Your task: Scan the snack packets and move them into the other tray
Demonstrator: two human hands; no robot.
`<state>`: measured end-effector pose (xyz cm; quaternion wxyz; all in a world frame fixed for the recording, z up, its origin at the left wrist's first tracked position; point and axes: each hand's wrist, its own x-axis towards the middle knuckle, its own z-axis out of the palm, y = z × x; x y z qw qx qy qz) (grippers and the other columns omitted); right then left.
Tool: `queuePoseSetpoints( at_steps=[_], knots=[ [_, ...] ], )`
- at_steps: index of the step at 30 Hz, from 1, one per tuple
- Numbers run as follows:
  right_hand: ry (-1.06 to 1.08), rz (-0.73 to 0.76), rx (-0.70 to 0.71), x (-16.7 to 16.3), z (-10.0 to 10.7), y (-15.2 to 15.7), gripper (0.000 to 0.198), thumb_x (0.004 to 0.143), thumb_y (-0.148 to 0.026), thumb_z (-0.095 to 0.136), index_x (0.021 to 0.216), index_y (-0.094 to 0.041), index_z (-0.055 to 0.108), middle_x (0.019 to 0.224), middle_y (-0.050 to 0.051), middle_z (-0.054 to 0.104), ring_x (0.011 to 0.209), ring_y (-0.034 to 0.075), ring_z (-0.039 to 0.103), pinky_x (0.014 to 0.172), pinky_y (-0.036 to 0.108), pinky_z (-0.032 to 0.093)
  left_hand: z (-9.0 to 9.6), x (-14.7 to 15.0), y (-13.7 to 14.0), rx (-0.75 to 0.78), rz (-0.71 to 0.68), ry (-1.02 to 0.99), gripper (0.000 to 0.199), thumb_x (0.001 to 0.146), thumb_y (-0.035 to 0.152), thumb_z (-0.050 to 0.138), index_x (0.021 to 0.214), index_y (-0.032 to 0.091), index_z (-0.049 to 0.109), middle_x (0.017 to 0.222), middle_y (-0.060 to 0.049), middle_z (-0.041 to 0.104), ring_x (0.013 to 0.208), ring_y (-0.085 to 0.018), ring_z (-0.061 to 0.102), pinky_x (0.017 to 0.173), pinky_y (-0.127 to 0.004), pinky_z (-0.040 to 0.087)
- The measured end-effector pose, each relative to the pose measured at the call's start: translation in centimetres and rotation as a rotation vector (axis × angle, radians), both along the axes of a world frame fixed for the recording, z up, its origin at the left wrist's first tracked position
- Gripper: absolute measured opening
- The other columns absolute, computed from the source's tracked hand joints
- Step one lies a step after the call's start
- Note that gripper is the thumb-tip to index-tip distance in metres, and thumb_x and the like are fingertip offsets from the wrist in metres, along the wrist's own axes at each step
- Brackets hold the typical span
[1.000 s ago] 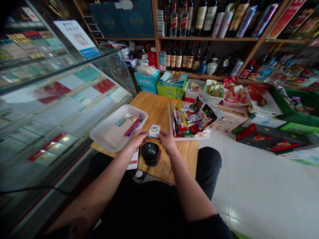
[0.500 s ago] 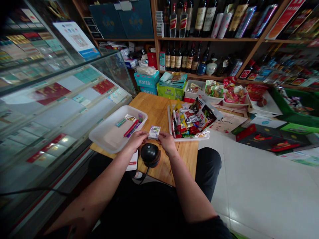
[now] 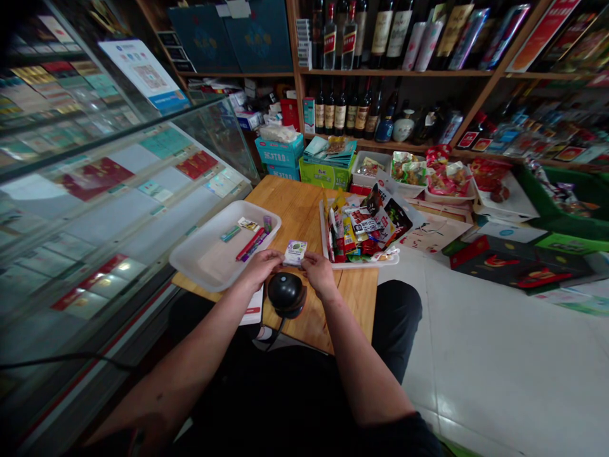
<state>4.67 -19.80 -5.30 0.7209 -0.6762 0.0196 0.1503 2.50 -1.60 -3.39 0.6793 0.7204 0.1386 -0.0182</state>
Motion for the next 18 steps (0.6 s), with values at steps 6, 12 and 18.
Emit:
queuePoseSetpoints(
  at_steps=[6, 12, 18],
  knots=[
    [-0.207, -0.097, -0.133, -0.1, 1.3, -0.5, 0.037, 0.077, -0.03, 0.07, 0.112, -0.018, 0.072, 0.108, 0.008, 0.076, 0.096, 0.022, 0.071, 0.086, 0.035, 0.056, 0.7, 0.1, 0.1, 0.071, -0.016, -0.119, 0.027, 0.074, 0.038, 0.074, 0.089, 0.016, 0.071, 0.089, -0.006, 0.073, 0.082, -0.019, 0.067, 0.077, -0.031, 0.05],
    [-0.304, -0.08, -0.102, -0.1, 3.1, -0.6, 0.038, 0.082, -0.032, 0.068, 0.117, -0.02, 0.07, 0.115, 0.008, 0.075, 0.099, 0.023, 0.071, 0.09, 0.039, 0.056, 2.7, 0.4, -0.3, 0.038, -0.014, -0.163, 0.028, 0.078, 0.038, 0.074, 0.094, 0.017, 0.069, 0.091, -0.006, 0.073, 0.082, -0.018, 0.068, 0.076, -0.029, 0.052],
    [-0.34, -0.19, -0.045, 0.8, 5.3, -2.1, 0.04, 0.08, -0.032, 0.07, 0.117, -0.018, 0.067, 0.115, 0.009, 0.075, 0.101, 0.023, 0.072, 0.092, 0.038, 0.056, 6.0, 2.0, -2.9, 0.025, -0.057, -0.206, 0.024, 0.08, 0.034, 0.072, 0.094, 0.016, 0.067, 0.09, -0.007, 0.074, 0.079, -0.017, 0.069, 0.07, -0.027, 0.051]
  ],
)
